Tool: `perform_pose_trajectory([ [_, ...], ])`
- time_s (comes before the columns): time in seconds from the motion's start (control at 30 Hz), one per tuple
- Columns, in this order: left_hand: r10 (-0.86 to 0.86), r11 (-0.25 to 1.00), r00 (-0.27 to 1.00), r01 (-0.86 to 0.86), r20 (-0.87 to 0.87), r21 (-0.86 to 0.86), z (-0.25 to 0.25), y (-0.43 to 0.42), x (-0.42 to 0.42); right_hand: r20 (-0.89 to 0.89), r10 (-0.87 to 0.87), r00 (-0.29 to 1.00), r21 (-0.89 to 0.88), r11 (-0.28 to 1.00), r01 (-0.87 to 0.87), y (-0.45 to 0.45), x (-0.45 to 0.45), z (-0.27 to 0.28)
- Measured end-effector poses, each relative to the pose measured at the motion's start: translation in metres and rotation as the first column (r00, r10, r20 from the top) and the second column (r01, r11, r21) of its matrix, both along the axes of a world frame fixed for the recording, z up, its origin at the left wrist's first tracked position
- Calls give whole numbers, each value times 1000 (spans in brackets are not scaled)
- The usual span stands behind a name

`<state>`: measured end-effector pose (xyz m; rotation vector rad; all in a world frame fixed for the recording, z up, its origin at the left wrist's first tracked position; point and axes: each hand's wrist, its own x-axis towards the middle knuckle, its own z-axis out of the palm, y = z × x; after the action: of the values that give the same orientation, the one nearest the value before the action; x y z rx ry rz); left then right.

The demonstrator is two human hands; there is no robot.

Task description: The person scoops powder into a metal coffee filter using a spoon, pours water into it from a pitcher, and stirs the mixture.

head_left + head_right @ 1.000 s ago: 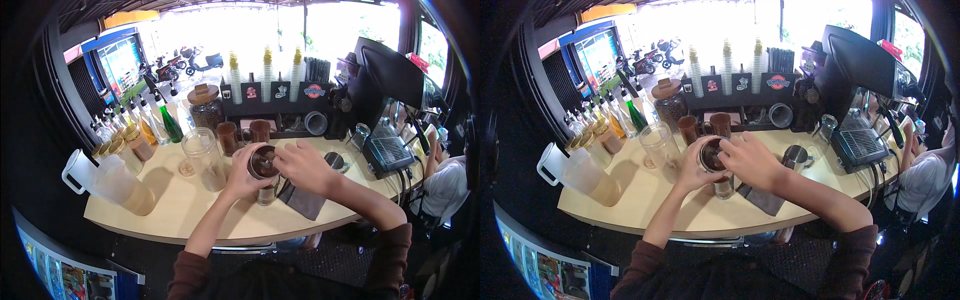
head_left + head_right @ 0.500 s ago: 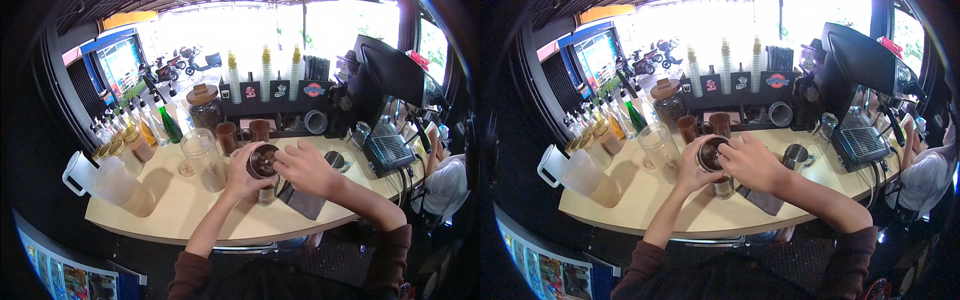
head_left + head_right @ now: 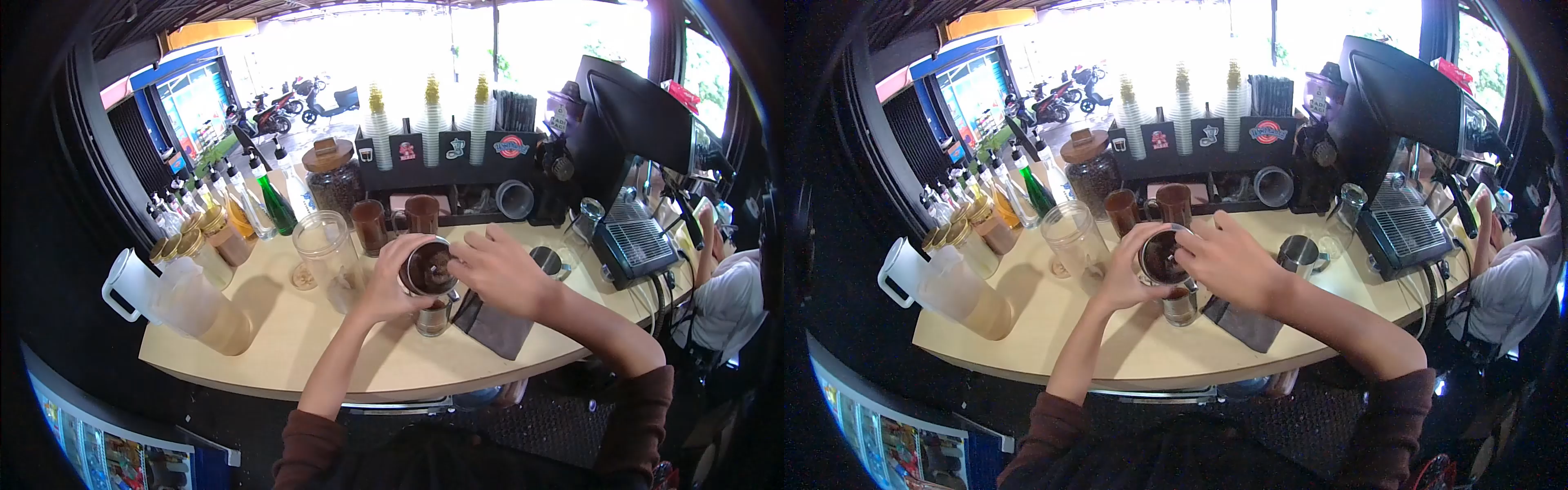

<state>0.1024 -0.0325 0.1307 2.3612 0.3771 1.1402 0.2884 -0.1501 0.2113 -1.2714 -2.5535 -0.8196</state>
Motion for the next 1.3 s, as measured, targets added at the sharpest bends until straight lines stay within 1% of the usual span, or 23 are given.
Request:
perform_pose_trajectory([
  [0.03,-27,1000,1000,27,-6,-10,0,1,1,39,-27,999,49,998,25,-1,-1,3],
  [0.07,-29,1000,1000,29,-7,-12,-1,1,1,39,-30,999,47,999,28,1,-1,2],
  [0.13,-78,997,997,78,1,-28,0,2,1,25,-7,1000,-60,998,9,5,-1,1],
  [0.17,-74,997,997,74,0,-27,-2,2,1,25,-4,1000,-59,998,5,7,-1,2],
  [0.23,-101,988,993,107,58,-112,-9,1,4,45,9,999,-21,1000,-8,9,2,5],
  [0.37,-39,998,992,45,120,-48,-14,-2,7,58,53,997,-7,999,-53,14,-2,7],
  [0.47,-8,994,998,14,56,-107,-5,-5,0,109,81,991,-47,996,-76,14,-4,12],
  [0.53,-7,997,999,3,-51,-81,1,-4,-6,135,51,989,19,998,-54,15,-2,18],
  [0.57,-6,997,999,2,-51,-80,2,-1,-7,136,51,989,20,998,-54,14,-3,15],
  [0.63,-122,992,989,119,-85,-38,3,5,-8,166,115,979,-30,993,-112,11,-6,8],
  [0.67,-121,992,989,118,-83,-36,3,6,-7,168,116,979,-28,993,-113,11,-7,10],
  [0.73,-227,959,973,229,33,-166,2,5,-4,196,101,975,69,991,-117,11,-6,15],
  [0.83,-214,955,977,210,1,-211,-1,7,-6,188,147,971,86,983,-165,14,-2,13],
  [0.87,-215,955,977,211,1,-209,1,8,-6,188,145,971,88,983,-164,13,-4,13],
  [0.93,-212,969,976,204,-42,-137,3,10,-6,288,147,946,79,981,-177,9,-8,11],
  [0.97,-215,969,976,208,-44,-137,3,9,-5,287,143,947,80,982,-173,9,-7,13],
  [1.03,-212,951,977,200,-28,-235,2,8,-5,250,108,962,137,980,-145,11,-3,19],
  [1.07,-214,951,976,202,-28,-234,0,9,-5,251,105,962,138,980,-143,9,-5,17],
  [1.13,-276,939,961,273,16,-207,-1,12,-4,285,147,947,43,985,-166,4,-13,9],
  [1.17,-278,939,961,275,15,-206,-2,12,-4,285,145,948,44,985,-164,4,-12,10],
  [1.23,-230,939,973,225,12,-258,1,6,-4,263,104,959,109,985,-136,4,-8,13],
  [1.27,-229,939,973,225,12,-259,2,3,-4,263,104,959,109,985,-137,4,-7,11],
  [1.3,-164,959,986,161,8,-232,3,-1,-4,192,136,972,80,985,-154,4,-6,7],
])
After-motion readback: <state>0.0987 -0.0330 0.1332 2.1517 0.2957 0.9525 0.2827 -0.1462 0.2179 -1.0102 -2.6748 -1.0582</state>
